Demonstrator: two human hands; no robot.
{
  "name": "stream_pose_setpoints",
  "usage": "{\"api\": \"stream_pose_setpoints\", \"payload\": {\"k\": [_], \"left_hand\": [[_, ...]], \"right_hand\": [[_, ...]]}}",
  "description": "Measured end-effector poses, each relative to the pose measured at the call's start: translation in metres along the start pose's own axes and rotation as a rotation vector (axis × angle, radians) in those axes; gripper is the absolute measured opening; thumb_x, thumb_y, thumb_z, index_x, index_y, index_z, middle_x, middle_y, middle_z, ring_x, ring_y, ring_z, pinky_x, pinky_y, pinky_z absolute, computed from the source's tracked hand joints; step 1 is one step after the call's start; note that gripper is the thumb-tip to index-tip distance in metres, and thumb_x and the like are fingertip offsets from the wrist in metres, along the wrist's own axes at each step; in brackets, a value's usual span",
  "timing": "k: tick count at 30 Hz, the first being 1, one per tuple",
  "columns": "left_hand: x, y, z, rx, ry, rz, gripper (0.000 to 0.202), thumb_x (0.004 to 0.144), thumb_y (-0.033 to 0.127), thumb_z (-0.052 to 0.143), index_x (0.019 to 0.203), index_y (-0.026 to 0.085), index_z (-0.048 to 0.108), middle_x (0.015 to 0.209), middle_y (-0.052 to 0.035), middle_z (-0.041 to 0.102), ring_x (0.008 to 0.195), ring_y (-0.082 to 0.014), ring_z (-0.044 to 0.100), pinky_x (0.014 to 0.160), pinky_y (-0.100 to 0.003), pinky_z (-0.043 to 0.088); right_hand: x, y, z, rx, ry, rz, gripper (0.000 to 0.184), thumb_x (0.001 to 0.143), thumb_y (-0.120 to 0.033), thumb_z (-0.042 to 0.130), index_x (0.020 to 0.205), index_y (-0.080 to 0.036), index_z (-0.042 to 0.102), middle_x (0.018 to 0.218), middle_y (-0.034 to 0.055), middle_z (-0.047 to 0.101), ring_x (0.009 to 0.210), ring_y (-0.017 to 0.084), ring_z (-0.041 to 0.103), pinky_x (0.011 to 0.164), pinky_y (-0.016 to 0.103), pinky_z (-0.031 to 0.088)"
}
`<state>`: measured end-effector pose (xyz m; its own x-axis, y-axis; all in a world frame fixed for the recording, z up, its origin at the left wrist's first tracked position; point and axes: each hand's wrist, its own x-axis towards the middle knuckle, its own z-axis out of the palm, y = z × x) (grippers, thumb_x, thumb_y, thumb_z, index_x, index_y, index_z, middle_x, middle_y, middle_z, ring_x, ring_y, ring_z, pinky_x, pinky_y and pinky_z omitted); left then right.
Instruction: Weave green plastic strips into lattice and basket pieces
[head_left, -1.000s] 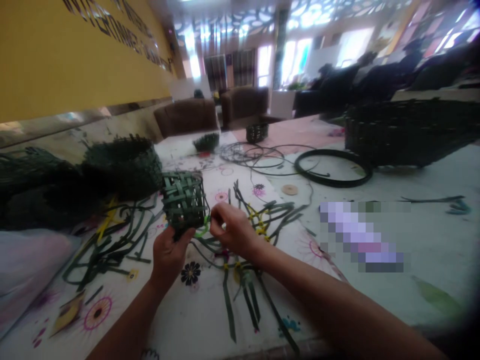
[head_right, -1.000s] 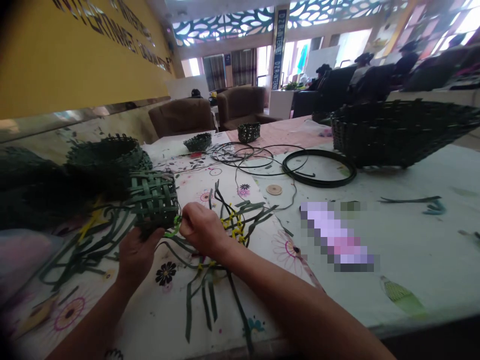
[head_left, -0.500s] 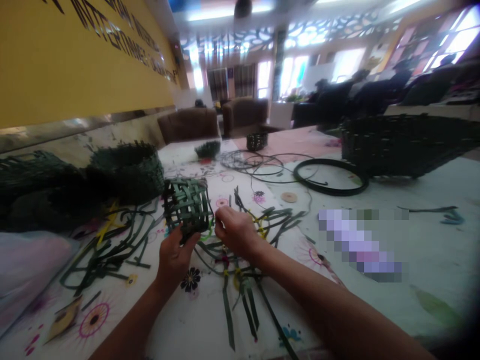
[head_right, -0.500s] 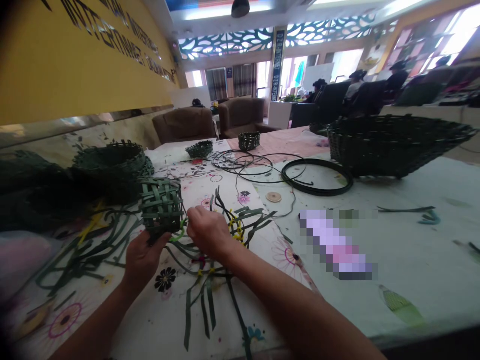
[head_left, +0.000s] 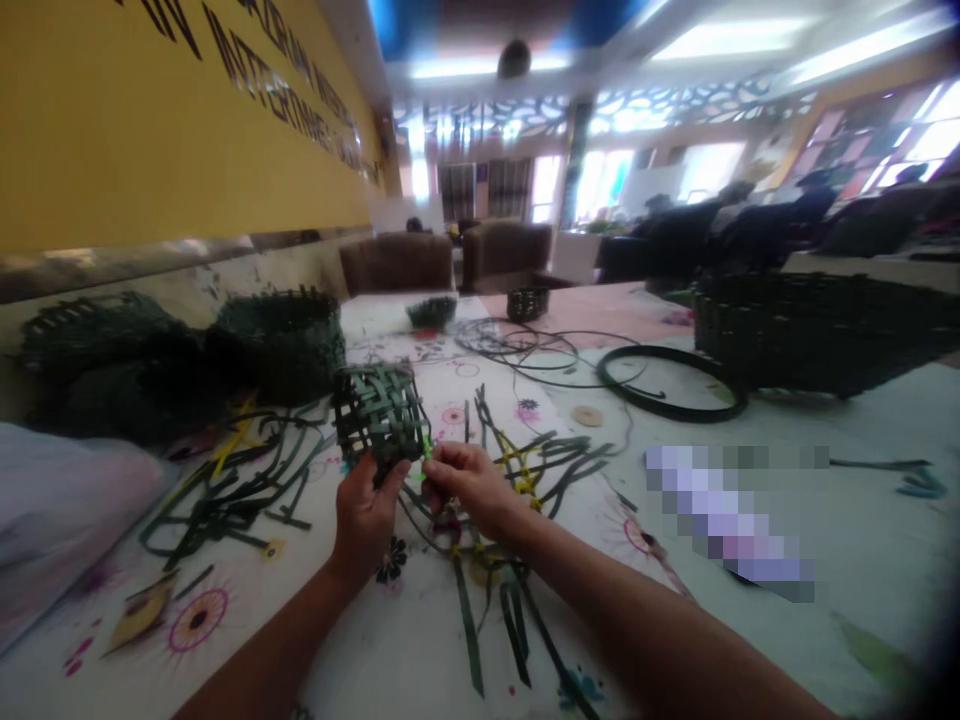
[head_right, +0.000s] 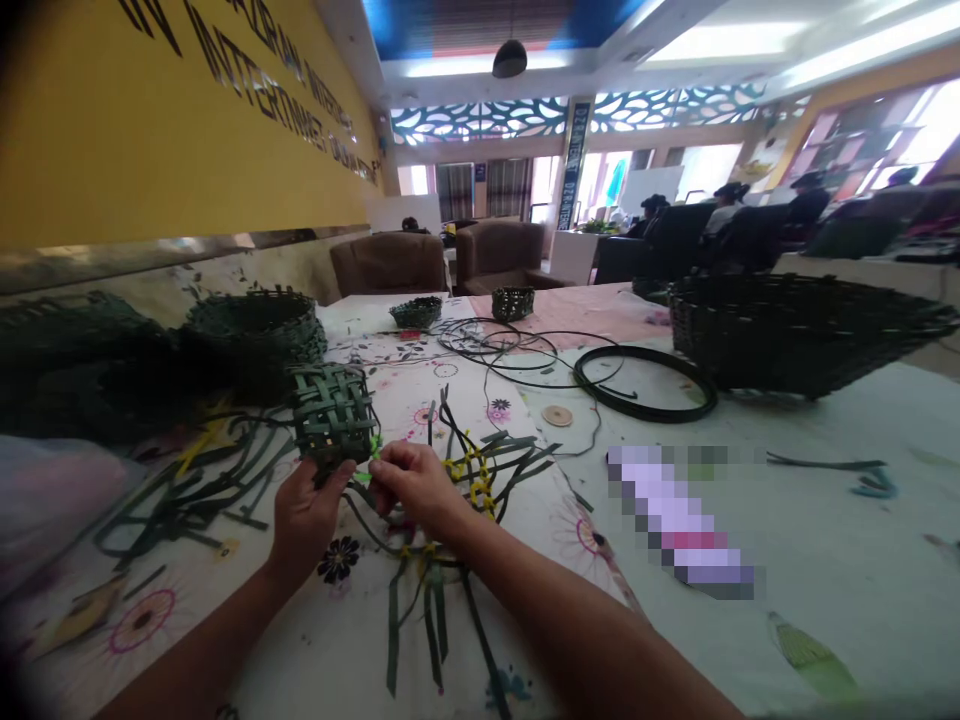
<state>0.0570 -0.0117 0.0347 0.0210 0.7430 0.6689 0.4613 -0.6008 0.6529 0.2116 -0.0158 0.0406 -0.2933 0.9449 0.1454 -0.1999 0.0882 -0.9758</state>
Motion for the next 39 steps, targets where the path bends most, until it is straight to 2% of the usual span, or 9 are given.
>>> {"api": "stream_pose_setpoints", "payload": {"k": [5,9,14,18,24,29,32,35,39], "left_hand": [[-0.003,0.0,0.001,-0.049,0.022,-0.051,0.02,0.088,0.033,0.061,0.097,0.017,0.067,0.093,-0.0029,0.072,0.084,-0.0171,0.065,0.08,-0.026,0.049],[-0.003,-0.001,0.002,-0.103,0.034,-0.139,0.021,0.086,0.036,0.062,0.093,0.016,0.067,0.09,-0.0033,0.071,0.083,-0.0174,0.063,0.078,-0.026,0.048],[0.002,-0.001,0.003,-0.131,0.057,-0.186,0.025,0.085,0.038,0.063,0.096,0.015,0.066,0.092,-0.0041,0.071,0.085,-0.018,0.063,0.079,-0.026,0.048],[0.009,0.003,-0.003,-0.181,0.218,-0.181,0.024,0.083,0.037,0.065,0.091,0.015,0.065,0.088,-0.003,0.07,0.084,-0.0164,0.064,0.08,-0.025,0.05],[0.03,-0.002,-0.02,-0.435,0.397,-0.238,0.033,0.072,0.04,0.075,0.091,0.015,0.065,0.09,-0.0031,0.07,0.082,-0.0144,0.065,0.081,-0.027,0.054],[0.052,-0.028,-0.038,-0.769,0.411,-0.457,0.041,0.059,0.037,0.081,0.09,0.019,0.061,0.084,0.0008,0.07,0.074,-0.0148,0.066,0.075,-0.032,0.056],[0.057,-0.044,-0.047,-0.533,0.246,-0.459,0.037,0.065,0.042,0.075,0.088,0.017,0.06,0.075,0.0011,0.067,0.064,-0.0144,0.063,0.068,-0.032,0.054],[0.056,-0.052,-0.053,-0.053,0.11,-0.232,0.027,0.081,0.043,0.059,0.085,0.016,0.06,0.072,-0.0008,0.065,0.063,-0.0148,0.059,0.066,-0.029,0.049],[0.052,-0.049,-0.055,0.156,0.035,-0.138,0.018,0.073,0.032,0.068,0.068,0.018,0.057,0.059,0.0019,0.055,0.06,-0.0154,0.054,0.065,-0.027,0.041]], "right_hand": [[-0.005,-0.001,0.004,-0.573,0.151,-0.264,0.024,0.081,-0.022,0.049,0.059,-0.02,0.039,0.053,-0.0033,0.043,0.051,0.01,0.041,0.05,0.023,0.027],[0.001,0.003,-0.003,-1.031,0.196,-0.473,0.02,0.082,-0.015,0.046,0.064,-0.019,0.04,0.066,0.0004,0.05,0.059,0.011,0.04,0.056,0.026,0.025],[0.001,0.007,-0.003,-1.185,0.066,-0.443,0.021,0.084,-0.013,0.048,0.064,-0.018,0.045,0.066,0.001,0.054,0.06,0.012,0.045,0.056,0.025,0.026],[-0.001,0.011,-0.003,-1.35,-0.045,-0.319,0.012,0.076,-0.014,0.057,0.066,-0.018,0.052,0.072,0.0024,0.061,0.058,0.012,0.045,0.053,0.027,0.02],[0.006,0.011,-0.015,-1.112,0.18,-0.288,0.02,0.079,-0.016,0.05,0.059,-0.018,0.047,0.058,-0.0011,0.05,0.055,0.011,0.04,0.053,0.025,0.021],[0.011,0.019,-0.02,-1.032,0.161,-0.148,0.019,0.074,-0.014,0.048,0.057,-0.019,0.042,0.053,-0.0036,0.043,0.051,0.009,0.035,0.05,0.024,0.019],[0.013,0.025,-0.023,-1.007,0.158,-0.116,0.02,0.076,-0.016,0.047,0.058,-0.019,0.04,0.053,-0.0027,0.047,0.053,0.01,0.041,0.051,0.023,0.023],[0.015,0.03,-0.027,-0.893,0.137,-0.068,0.018,0.079,-0.019,0.045,0.061,-0.021,0.04,0.055,-0.0018,0.053,0.052,0.012,0.049,0.051,0.022,0.03],[0.016,0.033,-0.03,-0.519,0.178,0.114,0.013,0.081,-0.026,0.042,0.068,-0.022,0.04,0.071,0.0014,0.067,0.051,0.014,0.058,0.047,0.024,0.04]]}}
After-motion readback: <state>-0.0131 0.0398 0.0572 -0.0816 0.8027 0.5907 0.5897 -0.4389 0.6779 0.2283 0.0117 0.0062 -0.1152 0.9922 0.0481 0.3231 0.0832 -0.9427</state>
